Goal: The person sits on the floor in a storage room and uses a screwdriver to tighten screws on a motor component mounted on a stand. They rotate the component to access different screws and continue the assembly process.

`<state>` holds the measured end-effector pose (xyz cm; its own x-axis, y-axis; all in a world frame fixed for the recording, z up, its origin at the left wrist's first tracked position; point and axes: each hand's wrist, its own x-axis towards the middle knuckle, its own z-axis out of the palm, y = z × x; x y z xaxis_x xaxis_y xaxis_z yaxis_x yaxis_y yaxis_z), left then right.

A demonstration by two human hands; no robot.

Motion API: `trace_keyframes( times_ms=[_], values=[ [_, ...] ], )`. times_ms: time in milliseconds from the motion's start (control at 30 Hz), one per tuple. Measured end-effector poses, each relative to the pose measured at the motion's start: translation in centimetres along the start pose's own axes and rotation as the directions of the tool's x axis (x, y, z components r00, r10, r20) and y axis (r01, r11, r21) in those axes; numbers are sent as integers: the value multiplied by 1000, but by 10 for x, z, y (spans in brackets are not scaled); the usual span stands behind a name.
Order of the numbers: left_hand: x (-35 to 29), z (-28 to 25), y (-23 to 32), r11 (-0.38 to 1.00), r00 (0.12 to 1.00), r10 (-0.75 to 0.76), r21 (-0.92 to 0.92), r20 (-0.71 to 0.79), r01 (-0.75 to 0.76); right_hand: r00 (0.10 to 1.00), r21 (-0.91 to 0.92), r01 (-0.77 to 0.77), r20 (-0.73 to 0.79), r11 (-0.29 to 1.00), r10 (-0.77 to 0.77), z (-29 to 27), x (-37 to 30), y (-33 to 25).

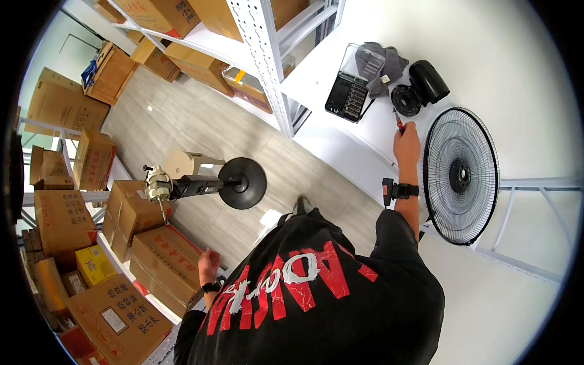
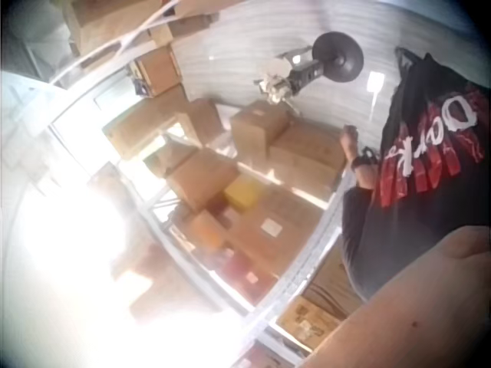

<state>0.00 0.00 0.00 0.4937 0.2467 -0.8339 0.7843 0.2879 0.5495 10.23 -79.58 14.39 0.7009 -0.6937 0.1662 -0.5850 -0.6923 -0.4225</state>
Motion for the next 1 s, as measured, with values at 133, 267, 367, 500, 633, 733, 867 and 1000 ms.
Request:
trace_keyframes(
  times_ms=[133, 267, 367, 500, 633, 733, 867, 1000],
  values=[
    [-2, 13, 11, 999, 1000, 10, -43, -4, -10, 998, 238, 41, -45, 970, -32, -10, -8, -57],
    [0, 17, 17, 999, 997, 32, -23, 67, -31, 998, 154, 57, -13, 986, -55, -4, -3, -80],
    [-3, 2, 7, 999, 997, 16, 31, 69, -18, 999, 83, 52, 5, 995, -53, 0, -3, -68],
    [3, -12, -5, 1000, 994, -7, -1, 105, 7, 998, 88, 53, 38, 995, -56, -2, -2, -60],
    [10, -2, -5, 999, 998, -41, 19, 53, 40, 995, 112, 69, 67, 991, -77, -6, 0, -51],
    [16, 9, 1, 999, 994, -44, 12, 95, 43, 991, 136, 71, 105, 988, -85, -3, 2, -39],
    [21, 27, 10, 996, 997, -38, 79, 61, 33, 991, 247, 2, 131, 969, -35, -7, -1, -32],
    [26, 37, 21, 992, 996, -24, 122, 81, 14, 982, 342, -36, 184, 939, -30, -4, -2, -15]
  ],
)
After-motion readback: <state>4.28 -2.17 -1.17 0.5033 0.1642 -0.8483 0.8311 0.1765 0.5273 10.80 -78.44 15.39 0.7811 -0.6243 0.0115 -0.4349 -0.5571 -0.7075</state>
